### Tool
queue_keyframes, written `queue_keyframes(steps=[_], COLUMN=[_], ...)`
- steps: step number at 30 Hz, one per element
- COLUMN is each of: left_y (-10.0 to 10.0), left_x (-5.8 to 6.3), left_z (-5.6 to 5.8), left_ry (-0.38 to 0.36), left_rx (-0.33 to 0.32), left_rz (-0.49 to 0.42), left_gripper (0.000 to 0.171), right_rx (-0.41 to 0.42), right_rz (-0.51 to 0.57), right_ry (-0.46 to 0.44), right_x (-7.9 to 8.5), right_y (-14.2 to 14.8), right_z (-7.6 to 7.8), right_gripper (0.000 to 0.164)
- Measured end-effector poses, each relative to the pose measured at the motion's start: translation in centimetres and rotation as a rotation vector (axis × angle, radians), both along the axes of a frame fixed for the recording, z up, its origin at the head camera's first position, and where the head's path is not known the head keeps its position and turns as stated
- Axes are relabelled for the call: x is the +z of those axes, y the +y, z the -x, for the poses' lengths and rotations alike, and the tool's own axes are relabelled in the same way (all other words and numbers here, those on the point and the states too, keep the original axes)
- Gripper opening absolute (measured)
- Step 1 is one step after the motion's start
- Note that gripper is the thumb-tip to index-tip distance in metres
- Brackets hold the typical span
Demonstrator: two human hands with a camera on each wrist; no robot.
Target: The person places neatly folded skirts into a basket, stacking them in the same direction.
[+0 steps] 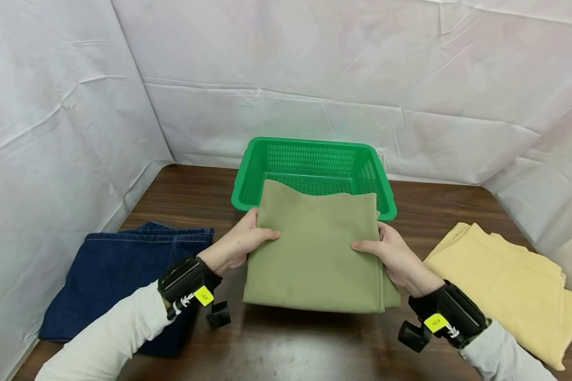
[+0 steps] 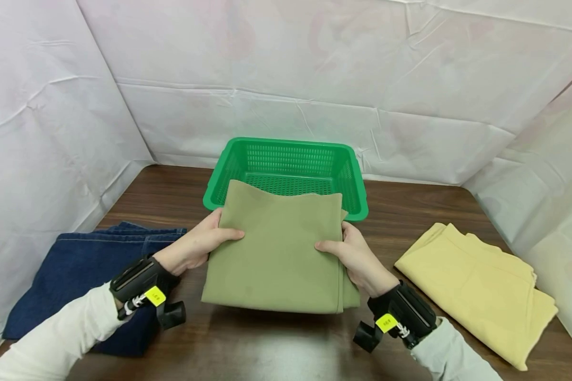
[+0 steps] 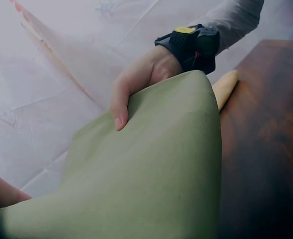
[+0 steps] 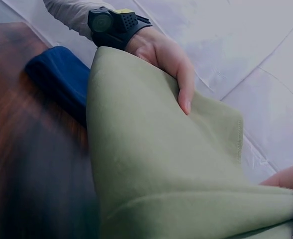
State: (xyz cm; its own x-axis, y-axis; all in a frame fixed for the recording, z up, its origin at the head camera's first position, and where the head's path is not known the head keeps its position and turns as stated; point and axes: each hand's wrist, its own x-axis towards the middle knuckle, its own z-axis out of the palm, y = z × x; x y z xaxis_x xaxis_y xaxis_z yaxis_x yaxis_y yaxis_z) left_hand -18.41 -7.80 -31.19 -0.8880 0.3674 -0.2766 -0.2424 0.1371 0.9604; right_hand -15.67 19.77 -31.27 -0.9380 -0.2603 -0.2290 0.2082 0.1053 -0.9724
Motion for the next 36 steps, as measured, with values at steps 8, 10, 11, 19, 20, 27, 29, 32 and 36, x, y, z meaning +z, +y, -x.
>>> queue_keyframes(steps=[8,10,11,19,20,27,29,32,36], left_y=[0.2,0.3,0.3,0.6,0.6,0.4,0.4,0.5,0.6], left_x=[-0.1,-0.1,-0.2,-0.2,-0.2,-0.2,-0.2,-0.1,0.1], left_z=[1.1,1.4,1.6,3.5,3.8,4.7,4.8,5.1,5.4], left_ry=[0.008,0.012,0.018,0.026,0.028,0.047,0.045,0.047,0.053], left_rx=[0.020,0.022,0.017,-0.005,-0.009,-0.023,-0.017,0.000,0.009], left_rz=[0.020,0.019,0.014,0.028,0.030,0.049,0.058,0.070,0.059], left_gripper=[0.042,0.044,0.043,0.035,0.034,0.027,0.029,0.034,0.036], right_rx=[-0.027,-0.023,-0.020,-0.030,-0.028,-0.023,-0.023,-0.019,-0.023], right_rz=[-0.046,-0.064,-0.075,-0.123,-0.122,-0.112,-0.112,-0.117,-0.129], right_ry=[-0.007,0.001,0.007,0.010,0.008,0.005,0.006,0.003,-0.008], right_x=[0.2,0.3,0.3,0.2,0.1,-0.1,-0.1,0.1,0.3], right_y=[-0.1,-0.1,-0.1,0.1,0.1,0.0,-0.1,0.0,0.1], right_z=[1.3,1.5,1.7,3.3,3.5,4.5,4.7,5.0,5.4], right_gripper=[0.055,0.057,0.059,0.057,0.057,0.056,0.056,0.056,0.056])
